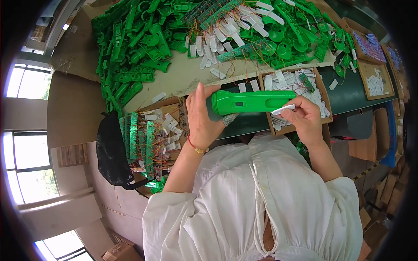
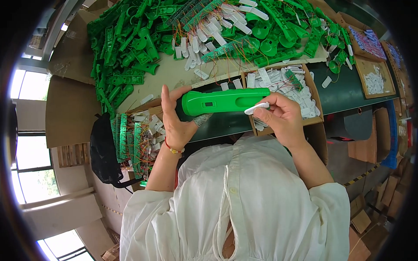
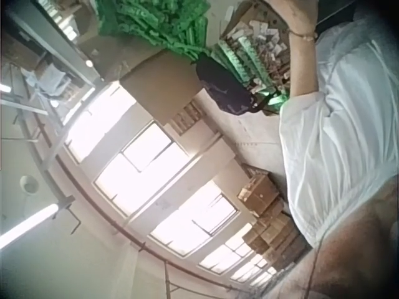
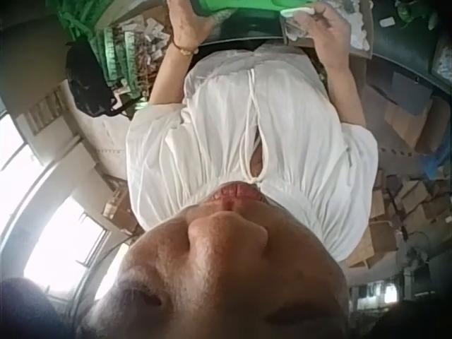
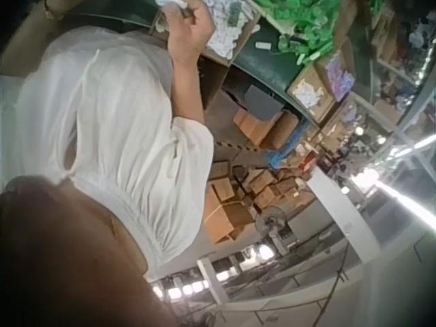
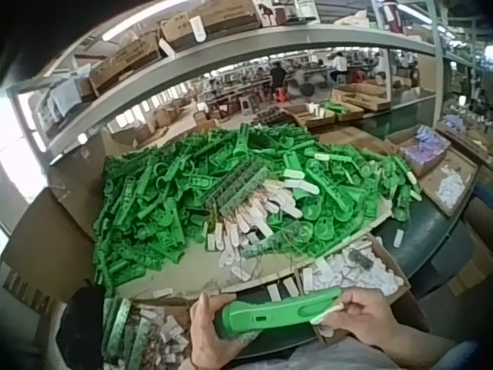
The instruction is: Assembling internal electronic components into green plastic housings at a factory workstation.
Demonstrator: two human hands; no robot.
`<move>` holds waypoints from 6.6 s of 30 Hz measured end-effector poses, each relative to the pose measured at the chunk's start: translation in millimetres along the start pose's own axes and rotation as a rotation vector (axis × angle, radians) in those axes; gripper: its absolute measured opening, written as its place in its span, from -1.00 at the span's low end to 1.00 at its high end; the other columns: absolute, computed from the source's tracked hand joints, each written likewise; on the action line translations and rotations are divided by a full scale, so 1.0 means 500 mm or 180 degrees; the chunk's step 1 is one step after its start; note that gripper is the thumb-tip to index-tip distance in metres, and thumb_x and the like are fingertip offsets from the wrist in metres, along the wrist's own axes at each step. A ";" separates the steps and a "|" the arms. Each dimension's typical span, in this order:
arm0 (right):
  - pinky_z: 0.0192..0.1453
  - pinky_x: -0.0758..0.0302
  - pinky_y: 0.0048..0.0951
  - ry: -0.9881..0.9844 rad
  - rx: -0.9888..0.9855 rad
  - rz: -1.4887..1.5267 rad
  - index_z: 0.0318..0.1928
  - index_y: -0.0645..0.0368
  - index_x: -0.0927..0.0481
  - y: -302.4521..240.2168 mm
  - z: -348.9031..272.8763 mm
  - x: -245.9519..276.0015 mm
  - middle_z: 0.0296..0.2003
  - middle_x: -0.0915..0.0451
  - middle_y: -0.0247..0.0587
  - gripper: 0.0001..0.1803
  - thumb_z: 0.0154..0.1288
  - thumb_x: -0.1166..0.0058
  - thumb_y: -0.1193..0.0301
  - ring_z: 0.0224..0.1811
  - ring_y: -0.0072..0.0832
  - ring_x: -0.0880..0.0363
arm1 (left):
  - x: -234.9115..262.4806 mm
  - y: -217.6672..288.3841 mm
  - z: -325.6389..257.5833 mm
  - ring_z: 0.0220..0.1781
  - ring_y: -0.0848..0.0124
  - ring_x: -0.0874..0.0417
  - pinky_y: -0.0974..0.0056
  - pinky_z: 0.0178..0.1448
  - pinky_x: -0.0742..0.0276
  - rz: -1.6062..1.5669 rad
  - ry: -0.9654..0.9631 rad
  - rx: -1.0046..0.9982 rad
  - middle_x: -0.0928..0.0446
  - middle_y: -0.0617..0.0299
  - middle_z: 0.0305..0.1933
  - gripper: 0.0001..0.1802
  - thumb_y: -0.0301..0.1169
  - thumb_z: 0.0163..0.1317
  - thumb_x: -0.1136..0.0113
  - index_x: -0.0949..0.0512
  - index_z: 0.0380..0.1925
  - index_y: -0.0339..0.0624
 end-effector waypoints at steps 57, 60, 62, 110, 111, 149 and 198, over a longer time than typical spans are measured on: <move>-0.68 -0.26 -0.67 -0.0222 -0.1013 -0.1320 -0.54 0.26 -0.55 0.081 0.021 -0.045 -0.70 -0.49 -0.38 -0.76 0.14 -0.16 0.35 -0.74 -0.71 -0.37 | -0.177 0.058 -0.044 -0.13 0.03 -0.49 0.16 -0.19 -0.49 -0.0664 -0.2185 0.0904 -0.35 -0.06 -0.11 -0.02 -0.76 -0.19 -0.03 0.13 0.30 -0.18; -0.56 -0.33 -0.63 0.0045 -0.0676 -0.1438 -0.47 0.26 -0.56 0.074 0.040 0.005 -0.63 -0.52 -0.35 -0.71 0.20 -0.09 0.26 -0.62 -0.71 -0.42 | -0.188 -0.013 -0.094 -0.15 0.33 -0.49 0.31 -0.07 -0.42 -0.1991 -0.1393 0.1982 -0.42 0.11 -0.08 -0.40 -0.52 0.21 0.02 -0.06 0.25 -0.17; -0.35 -0.41 -0.51 0.0681 -0.0253 -0.2064 -0.34 0.27 -0.55 0.032 0.058 0.102 -0.48 -0.55 -0.25 -0.73 0.19 -0.08 0.27 -0.43 -0.53 -0.50 | -0.184 -0.050 -0.096 -0.12 0.43 -0.46 0.34 -0.03 -0.38 -0.2678 -0.1311 0.2514 -0.41 0.19 -0.08 -0.58 -0.22 0.32 0.11 -0.25 0.06 -0.27; -0.56 -0.41 -0.57 -0.0120 0.2232 -0.3263 -0.20 0.22 -0.55 -0.118 0.019 -0.121 -0.31 -0.38 -0.27 -0.56 -0.25 -0.21 0.63 -0.55 -0.52 -0.42 | -0.195 0.017 0.000 0.07 0.30 -0.44 0.20 0.15 -0.34 -0.5064 -0.0872 0.2839 -0.40 0.14 0.06 -0.53 -0.13 0.36 0.40 -0.22 0.14 -0.13; -0.55 -0.42 -0.56 -0.0088 0.2297 -0.3355 -0.21 0.21 -0.55 -0.118 0.017 -0.122 -0.33 -0.38 -0.28 -0.57 -0.26 -0.21 0.62 -0.53 -0.52 -0.42 | -0.197 0.016 -0.003 0.07 0.30 -0.44 0.20 0.15 -0.34 -0.5055 -0.0884 0.2850 -0.40 0.14 0.06 -0.53 -0.13 0.36 0.40 -0.22 0.14 -0.13; -0.36 -0.43 -0.52 -0.0348 0.1420 -0.2760 -0.18 0.25 -0.57 -0.050 0.041 -0.089 -0.36 -0.40 -0.26 -0.60 -0.16 -0.24 0.56 -0.37 -0.45 -0.44 | -0.213 0.002 -0.034 0.11 0.37 -0.37 0.25 0.18 -0.29 -0.4216 -0.0994 0.2615 -0.32 0.17 0.09 -0.55 -0.33 0.27 0.16 -0.17 0.15 -0.22; -0.36 -0.40 -0.63 -0.0216 -0.0139 0.0344 -0.12 0.32 -0.49 0.015 0.053 -0.057 -0.38 -0.50 -0.41 -0.73 0.16 -0.05 0.46 -0.41 -0.72 -0.40 | -0.163 0.062 0.023 0.07 0.37 -0.44 0.30 0.10 -0.39 -0.3345 -0.0979 0.1746 -0.37 0.10 0.08 -0.40 -0.72 0.09 0.03 -0.13 0.19 -0.39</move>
Point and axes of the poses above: each hand's wrist, its own z-axis towards the middle knuckle, its own x-axis out of the back of the hand, y = z × x, the point moved 9 cm from there along z, towards the middle knuckle
